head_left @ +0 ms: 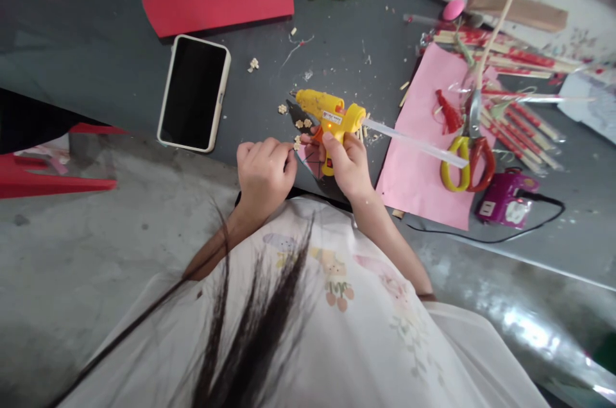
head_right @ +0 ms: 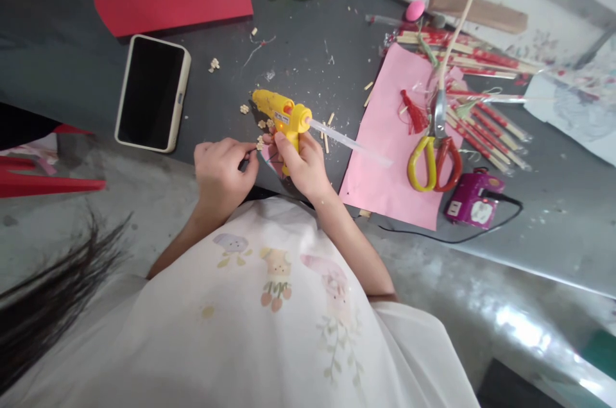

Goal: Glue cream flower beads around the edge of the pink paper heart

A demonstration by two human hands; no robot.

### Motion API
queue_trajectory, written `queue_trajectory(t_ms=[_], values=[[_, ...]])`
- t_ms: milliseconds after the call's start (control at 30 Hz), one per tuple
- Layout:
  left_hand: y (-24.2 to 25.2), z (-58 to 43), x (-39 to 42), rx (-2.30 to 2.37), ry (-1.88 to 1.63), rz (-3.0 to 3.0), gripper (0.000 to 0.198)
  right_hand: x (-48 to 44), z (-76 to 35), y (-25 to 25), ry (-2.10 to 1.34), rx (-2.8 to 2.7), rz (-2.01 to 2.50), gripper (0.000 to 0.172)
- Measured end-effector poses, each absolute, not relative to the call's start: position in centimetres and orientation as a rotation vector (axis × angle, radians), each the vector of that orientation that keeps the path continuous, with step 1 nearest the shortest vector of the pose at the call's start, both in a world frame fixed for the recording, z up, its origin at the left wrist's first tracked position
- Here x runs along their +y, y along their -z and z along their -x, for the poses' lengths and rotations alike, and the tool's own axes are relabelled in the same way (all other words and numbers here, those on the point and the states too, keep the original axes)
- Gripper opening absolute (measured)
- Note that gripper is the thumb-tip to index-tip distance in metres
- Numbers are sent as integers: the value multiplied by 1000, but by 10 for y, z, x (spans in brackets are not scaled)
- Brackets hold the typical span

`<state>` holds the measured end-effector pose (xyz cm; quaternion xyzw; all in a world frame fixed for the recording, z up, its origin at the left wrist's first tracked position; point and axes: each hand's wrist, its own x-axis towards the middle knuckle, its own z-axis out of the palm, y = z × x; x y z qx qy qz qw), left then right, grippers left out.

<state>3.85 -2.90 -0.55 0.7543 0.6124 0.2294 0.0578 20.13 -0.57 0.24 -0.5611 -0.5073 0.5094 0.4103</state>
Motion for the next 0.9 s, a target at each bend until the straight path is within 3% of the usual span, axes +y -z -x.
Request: queue_trajectory(t_ms=[500,900], values=[[9,-40,-26,1872,-711,-2276,28,-5,-201,-2,-1226,-1333,1388,39],[13,-39,-31,1876,-796,-2277,18,-6,-200,0,-1220,-1314,1397,40]])
